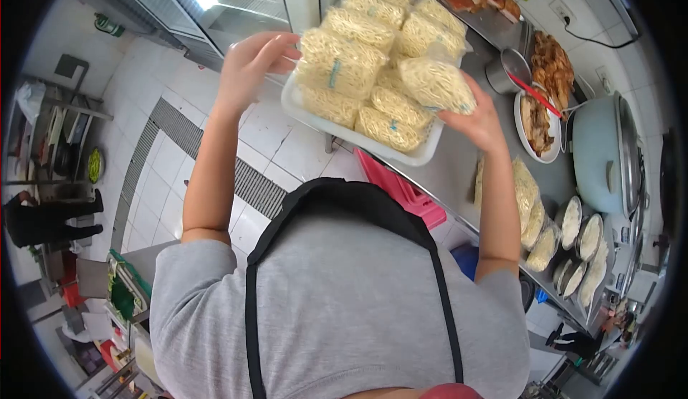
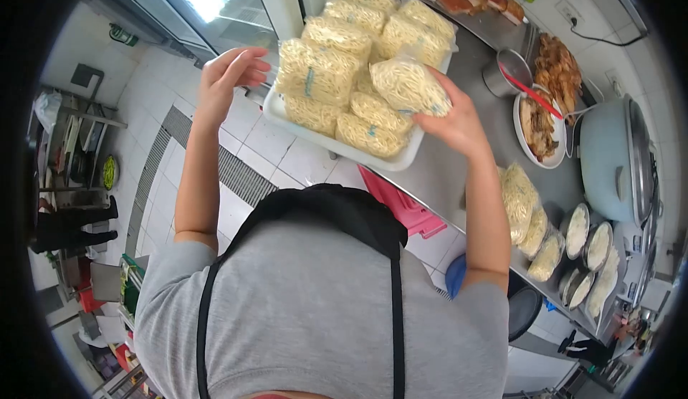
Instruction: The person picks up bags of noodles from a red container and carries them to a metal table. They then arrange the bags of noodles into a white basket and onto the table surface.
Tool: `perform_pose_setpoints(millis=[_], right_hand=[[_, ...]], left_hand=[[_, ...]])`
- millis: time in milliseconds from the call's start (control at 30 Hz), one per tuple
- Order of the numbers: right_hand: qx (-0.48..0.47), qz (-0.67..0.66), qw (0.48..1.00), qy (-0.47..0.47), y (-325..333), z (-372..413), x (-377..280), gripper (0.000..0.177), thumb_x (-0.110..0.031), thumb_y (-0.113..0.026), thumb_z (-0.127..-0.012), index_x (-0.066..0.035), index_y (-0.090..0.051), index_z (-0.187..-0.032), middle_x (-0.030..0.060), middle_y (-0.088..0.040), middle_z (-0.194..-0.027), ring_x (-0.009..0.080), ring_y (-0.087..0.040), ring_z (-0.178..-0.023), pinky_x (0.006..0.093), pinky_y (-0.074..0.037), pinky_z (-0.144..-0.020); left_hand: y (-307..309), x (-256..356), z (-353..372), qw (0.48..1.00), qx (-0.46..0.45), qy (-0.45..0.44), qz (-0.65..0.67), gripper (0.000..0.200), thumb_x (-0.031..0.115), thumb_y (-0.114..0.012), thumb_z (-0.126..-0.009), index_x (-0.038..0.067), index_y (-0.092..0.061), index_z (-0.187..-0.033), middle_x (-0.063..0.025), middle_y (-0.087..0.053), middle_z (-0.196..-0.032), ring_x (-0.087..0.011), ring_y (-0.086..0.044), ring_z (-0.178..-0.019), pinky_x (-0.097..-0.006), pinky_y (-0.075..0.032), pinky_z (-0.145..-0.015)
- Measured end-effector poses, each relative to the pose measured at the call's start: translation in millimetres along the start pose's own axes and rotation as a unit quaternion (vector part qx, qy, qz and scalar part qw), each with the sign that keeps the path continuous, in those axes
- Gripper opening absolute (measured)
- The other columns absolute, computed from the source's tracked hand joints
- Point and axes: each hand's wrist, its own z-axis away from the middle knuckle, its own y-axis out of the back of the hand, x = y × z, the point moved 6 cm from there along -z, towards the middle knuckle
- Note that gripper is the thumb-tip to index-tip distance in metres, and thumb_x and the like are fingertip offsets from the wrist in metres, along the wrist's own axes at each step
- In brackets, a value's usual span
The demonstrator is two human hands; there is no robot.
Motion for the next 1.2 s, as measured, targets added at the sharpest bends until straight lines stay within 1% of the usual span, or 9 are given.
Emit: perform_pose_setpoints(millis=[67,133,267,467,567,700,800,967,1200], right_hand=[[0.021,-0.031,0.998,0.057,-17.7,1.5,-27.5,0.072,0.0,-0.066,-0.058,-0.009,-0.046,-0.128,0.0049,-0.056,-0.121,0.0162,-0.055,-0.105,0.0313,-0.044,-0.09],[0.009,0.024,0.977,0.21,-53.2,1.2,-72.0,0.073,-0.001,-0.067,-0.058,-0.009,-0.046,-0.127,0.0089,-0.056,-0.119,0.0214,-0.056,-0.105,0.0335,-0.044,-0.09],[0.023,0.135,0.963,0.234,-133.3,-11.5,-71.3,0.066,-0.006,-0.069,-0.059,-0.011,-0.049,-0.122,0.0128,-0.058,-0.111,0.0303,-0.056,-0.103,0.0356,-0.046,-0.086],[-0.085,0.103,0.991,-0.016,-152.5,-25.1,-34.6,0.059,-0.024,-0.074,-0.065,-0.009,-0.048,-0.116,0.0157,-0.059,-0.106,0.0313,-0.059,-0.093,0.038,-0.049,-0.073],[0.131,0.259,0.925,0.246,-143.1,-11.3,-61.3,0.059,-0.031,-0.076,-0.067,-0.006,-0.052,-0.114,0.0139,-0.057,-0.103,0.0286,-0.059,-0.088,0.0346,-0.049,-0.072],[0.128,0.306,0.913,0.237,-149.4,-14.9,-60.3,0.05,-0.029,-0.074,-0.07,-0.008,-0.056,-0.111,0.0105,-0.054,-0.094,0.0269,-0.057,-0.079,0.0351,-0.049,-0.068],[0.095,0.341,0.922,0.155,-148.9,-29.0,-54.7,0.044,-0.031,-0.07,-0.073,-0.013,-0.056,-0.11,0.009,-0.049,-0.087,0.0255,-0.054,-0.073,0.0342,-0.047,-0.059],[0.138,0.352,0.895,0.236,-164.5,-25.5,-69.0,0.046,-0.032,-0.072,-0.068,-0.017,-0.057,-0.108,0.0099,-0.047,-0.1,0.0273,-0.05,-0.091,0.0403,-0.042,-0.075],[0.152,0.339,0.902,0.222,-176.9,-27.3,-58.9,0.047,-0.035,-0.073,-0.066,-0.017,-0.057,-0.106,0.0114,-0.043,-0.11,0.031,-0.045,-0.103,0.0446,-0.038,-0.086]], left_hand=[[11.5,3.2,4.7,0.997,0.067,-0.016,-0.029,0.035,0.029,-0.054,-0.088,0.0,-0.061,-0.105,-0.0126,-0.064,-0.096,-0.0185,-0.062,-0.086,-0.029,-0.05,-0.075],[2.1,55.9,33.2,0.854,0.19,-0.434,-0.216,0.044,0.023,-0.064,-0.077,0.003,-0.055,-0.115,-0.0162,-0.056,-0.115,-0.0241,-0.057,-0.1,-0.0364,-0.046,-0.083],[-41.0,45.4,54.7,0.787,-0.063,-0.507,-0.347,0.053,0.032,-0.069,-0.072,0.01,-0.052,-0.117,-0.0103,-0.052,-0.12,-0.0296,-0.054,-0.102,-0.0412,-0.045,-0.084],[-34.2,-20.8,7.7,0.925,-0.159,-0.24,-0.248,0.02,0.022,-0.053,-0.085,0.006,-0.058,-0.096,-0.0156,-0.06,-0.09,-0.0339,-0.058,-0.082,-0.0396,-0.047,-0.071],[-33.7,-39.3,-9.4,0.937,-0.164,-0.187,-0.246,0.019,0.019,-0.047,-0.087,0.003,-0.057,-0.094,-0.0187,-0.059,-0.08,-0.0368,-0.057,-0.076,-0.0408,-0.046,-0.067],[-39.4,-49.8,-25.1,0.933,-0.202,-0.041,-0.296,0.021,0.019,-0.046,-0.089,0.001,-0.055,-0.096,-0.0189,-0.058,-0.086,-0.0378,-0.056,-0.08,-0.0411,-0.045,-0.069],[-32.2,-20.5,-21.2,0.932,0.023,-0.247,-0.265,0.025,0.02,-0.045,-0.09,-0.002,-0.051,-0.102,-0.0185,-0.056,-0.097,-0.038,-0.052,-0.089,-0.0423,-0.042,-0.075],[-48.3,-55.8,-51.9,0.99,-0.069,-0.055,-0.111,0.048,0.029,-0.04,-0.094,-0.003,-0.036,-0.13,-0.0235,-0.038,-0.133,-0.035,-0.034,-0.127,-0.0361,-0.027,-0.103],[-52.9,-49.7,-52.5,0.944,-0.129,-0.229,-0.199,0.043,0.022,-0.041,-0.092,-0.001,-0.039,-0.128,-0.0253,-0.037,-0.132,-0.0401,-0.035,-0.122,-0.04,-0.03,-0.101]])
